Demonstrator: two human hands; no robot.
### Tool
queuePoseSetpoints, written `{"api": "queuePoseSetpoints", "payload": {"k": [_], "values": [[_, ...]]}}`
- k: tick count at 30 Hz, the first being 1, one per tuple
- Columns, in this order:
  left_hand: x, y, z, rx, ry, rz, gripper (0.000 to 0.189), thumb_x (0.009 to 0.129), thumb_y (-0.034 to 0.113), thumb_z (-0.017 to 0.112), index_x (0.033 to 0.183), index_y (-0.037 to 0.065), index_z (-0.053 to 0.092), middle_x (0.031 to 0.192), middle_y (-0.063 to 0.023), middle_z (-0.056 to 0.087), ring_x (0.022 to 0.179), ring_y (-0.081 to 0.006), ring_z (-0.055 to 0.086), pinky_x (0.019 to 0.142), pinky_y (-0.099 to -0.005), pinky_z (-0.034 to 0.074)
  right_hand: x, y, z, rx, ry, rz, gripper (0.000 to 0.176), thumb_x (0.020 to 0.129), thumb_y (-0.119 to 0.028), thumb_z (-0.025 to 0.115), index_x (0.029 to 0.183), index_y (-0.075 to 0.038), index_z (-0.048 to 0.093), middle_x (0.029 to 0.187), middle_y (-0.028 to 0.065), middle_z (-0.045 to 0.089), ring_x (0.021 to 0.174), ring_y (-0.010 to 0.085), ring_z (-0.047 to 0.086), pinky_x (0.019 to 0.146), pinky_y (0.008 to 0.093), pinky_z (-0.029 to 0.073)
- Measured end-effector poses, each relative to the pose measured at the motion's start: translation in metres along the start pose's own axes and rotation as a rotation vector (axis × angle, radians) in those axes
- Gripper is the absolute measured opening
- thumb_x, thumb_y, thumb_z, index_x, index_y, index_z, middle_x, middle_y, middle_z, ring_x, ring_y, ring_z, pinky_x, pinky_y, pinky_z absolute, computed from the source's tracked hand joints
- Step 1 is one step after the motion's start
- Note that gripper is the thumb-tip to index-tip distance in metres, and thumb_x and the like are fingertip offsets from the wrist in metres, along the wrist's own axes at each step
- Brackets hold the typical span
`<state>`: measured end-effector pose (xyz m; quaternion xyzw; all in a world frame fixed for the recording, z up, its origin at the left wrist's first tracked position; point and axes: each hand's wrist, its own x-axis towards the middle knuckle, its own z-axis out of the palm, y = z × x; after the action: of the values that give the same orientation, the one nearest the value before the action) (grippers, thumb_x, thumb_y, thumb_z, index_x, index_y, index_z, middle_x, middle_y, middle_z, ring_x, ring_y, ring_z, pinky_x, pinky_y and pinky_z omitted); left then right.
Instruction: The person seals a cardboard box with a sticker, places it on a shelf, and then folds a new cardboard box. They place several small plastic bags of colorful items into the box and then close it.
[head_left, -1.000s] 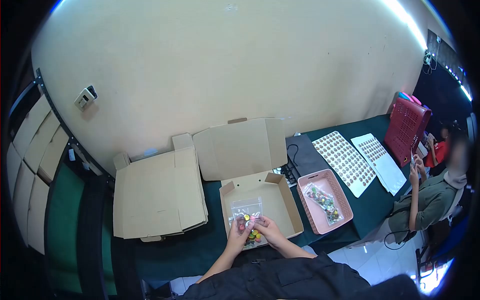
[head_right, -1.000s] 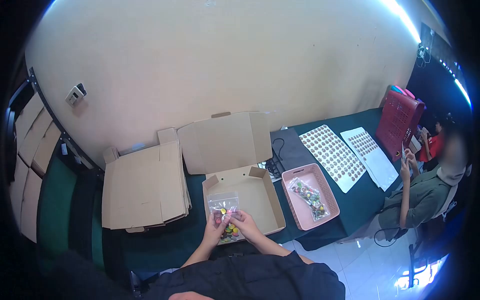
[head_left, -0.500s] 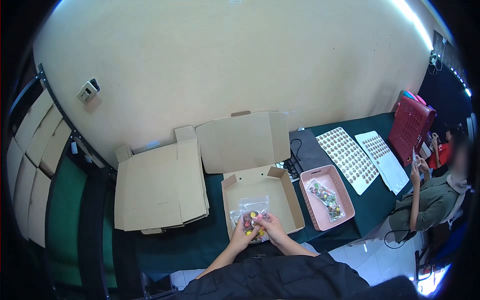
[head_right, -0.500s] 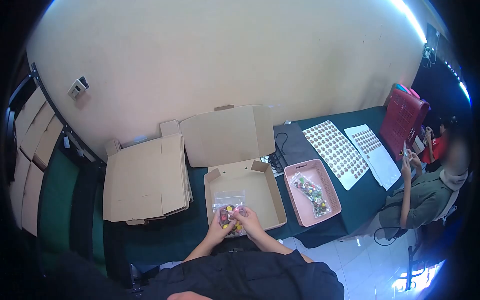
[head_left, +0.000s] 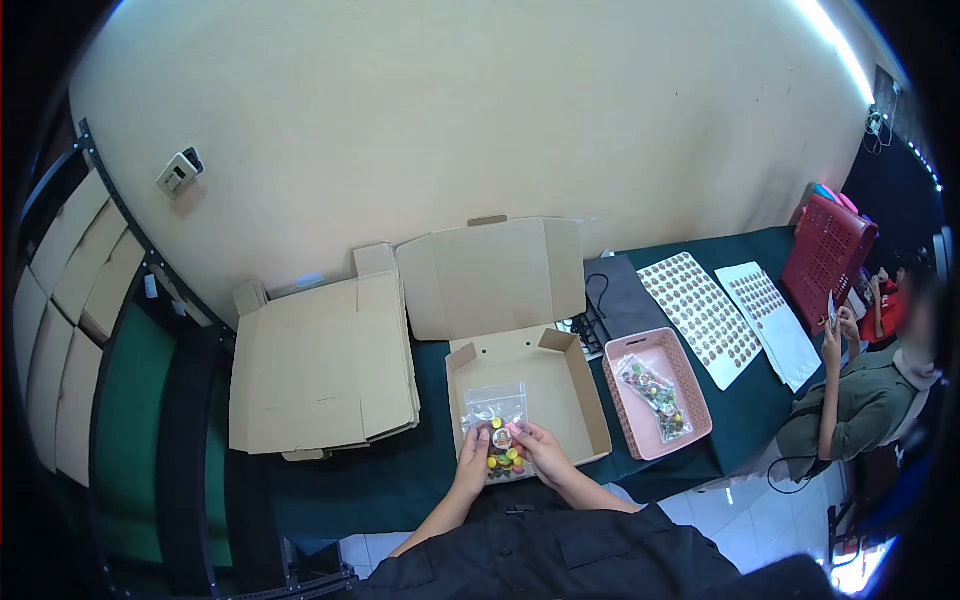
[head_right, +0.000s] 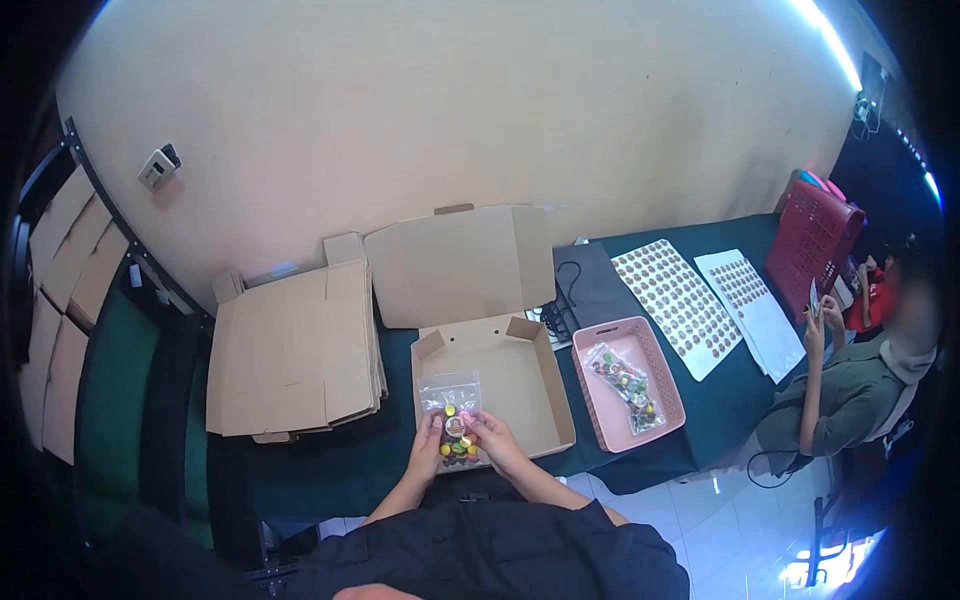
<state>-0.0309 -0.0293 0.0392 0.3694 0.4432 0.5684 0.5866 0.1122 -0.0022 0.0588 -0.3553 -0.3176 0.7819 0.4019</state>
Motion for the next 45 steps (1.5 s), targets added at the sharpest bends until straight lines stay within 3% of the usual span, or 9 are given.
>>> {"api": "queuePoseSetpoints", "payload": {"k": [7, 13, 15, 20, 22, 30, 37, 43, 45], "values": [[-0.007, 0.012, 0.013, 0.128, -0.147, 0.061, 0.05, 0.08, 0.006, 0.062, 0.121, 0.001, 0.033, 0.11, -0.0094, 0.048, 0.102, -0.0157, 0.049, 0.086, -0.0279, 0.041, -0.007, -0.004, 0.008, -0.054, 0.116, -0.027, 0.02, 0.088, -0.02, 0.054, 0.098, -0.003, 0.054, 0.076, 0.0021, 0.057, 0.057, 0.0061, 0.052, 0.041, 0.0187, 0.041], [-0.006, 0.009, 0.013, 0.169, -0.207, 0.072, 0.051, 0.079, 0.004, 0.062, 0.122, 0.002, 0.033, 0.11, -0.0097, 0.048, 0.104, -0.0163, 0.049, 0.086, -0.0283, 0.042, 0.0, 0.004, -0.003, 0.081, 0.154, -0.029, 0.022, 0.088, -0.021, 0.055, 0.099, -0.002, 0.053, 0.079, 0.0041, 0.06, 0.059, 0.008, 0.055, 0.042, 0.0192, 0.042], [-0.007, 0.015, 0.016, 0.17, -0.097, 0.061, 0.05, 0.079, 0.004, 0.062, 0.122, 0.003, 0.034, 0.109, -0.0098, 0.049, 0.104, -0.0163, 0.05, 0.087, -0.0281, 0.042, -0.009, -0.011, 0.007, -0.087, 0.073, -0.019, 0.021, 0.087, -0.021, 0.056, 0.096, -0.002, 0.054, 0.08, 0.0044, 0.06, 0.061, 0.0083, 0.056, 0.046, 0.0204, 0.043], [-0.009, 0.011, 0.015, 0.13, -0.168, 0.065, 0.049, 0.079, 0.006, 0.063, 0.12, 0.002, 0.036, 0.109, -0.0092, 0.051, 0.102, -0.0163, 0.051, 0.087, -0.0279, 0.042, 0.001, 0.01, 0.001, -0.153, 0.145, -0.217, 0.022, 0.087, -0.023, 0.055, 0.094, -0.002, 0.055, 0.078, 0.0043, 0.06, 0.057, 0.0079, 0.056, 0.044, 0.0201, 0.043], [-0.011, 0.012, 0.015, 0.228, -0.171, 0.072, 0.047, 0.082, 0.012, 0.063, 0.119, 0.002, 0.038, 0.108, -0.0093, 0.051, 0.1, -0.0157, 0.051, 0.086, -0.0269, 0.042, -0.001, 0.007, -0.005, 0.015, 0.146, -0.025, 0.023, 0.088, -0.025, 0.054, 0.095, -0.002, 0.055, 0.076, 0.0035, 0.06, 0.055, 0.0066, 0.055, 0.042, 0.019, 0.043], [-0.002, -0.005, 0.007, 0.079, 0.001, 0.093, 0.034, 0.091, 0.022, 0.05, 0.115, -0.001, 0.044, 0.103, -0.0075, 0.054, 0.096, -0.0127, 0.051, 0.084, -0.0241, 0.041, -0.007, -0.006, 0.01, -0.12, 0.047, -0.088, 0.024, 0.088, -0.022, 0.055, 0.099, -0.001, 0.055, 0.078, 0.0031, 0.058, 0.061, 0.0057, 0.053, 0.046, 0.0185, 0.043], [0.0, -0.007, -0.002, 0.07, -0.062, 0.089, 0.036, 0.094, 0.027, 0.042, 0.118, 0.0, 0.041, 0.109, -0.0079, 0.05, 0.099, -0.0127, 0.05, 0.084, -0.0246, 0.041, -0.002, 0.002, -0.001, 0.018, -0.01, -0.063, 0.021, 0.088, -0.021, 0.055, 0.096, -0.001, 0.056, 0.077, 0.003, 0.058, 0.059, 0.0056, 0.052, 0.048, 0.0191, 0.044], [-0.007, 0.006, 0.01, 0.18, -0.174, 0.071, 0.05, 0.081, 0.006, 0.061, 0.123, 0.003, 0.034, 0.112, -0.0078, 0.048, 0.102, -0.0148, 0.05, 0.085, -0.0276, 0.042, -0.002, 0.001, -0.006, -0.086, 0.073, -0.027, 0.019, 0.088, -0.02, 0.054, 0.093, -0.002, 0.056, 0.075, 0.005, 0.06, 0.06, 0.0084, 0.057, 0.057, 0.0219, 0.048], [-0.012, 0.017, 0.016, 0.273, -0.201, 0.046, 0.05, 0.08, 0.008, 0.062, 0.121, 0.0, 0.035, 0.112, -0.0115, 0.05, 0.102, -0.017, 0.051, 0.085, -0.0293, 0.043, 0.004, 0.008, -0.005, 0.093, 0.111, -0.077, 0.023, 0.086, -0.023, 0.059, 0.092, 0.0, 0.057, 0.071, 0.0031, 0.059, 0.058, 0.0056, 0.055, 0.045, 0.0192, 0.043]]}}
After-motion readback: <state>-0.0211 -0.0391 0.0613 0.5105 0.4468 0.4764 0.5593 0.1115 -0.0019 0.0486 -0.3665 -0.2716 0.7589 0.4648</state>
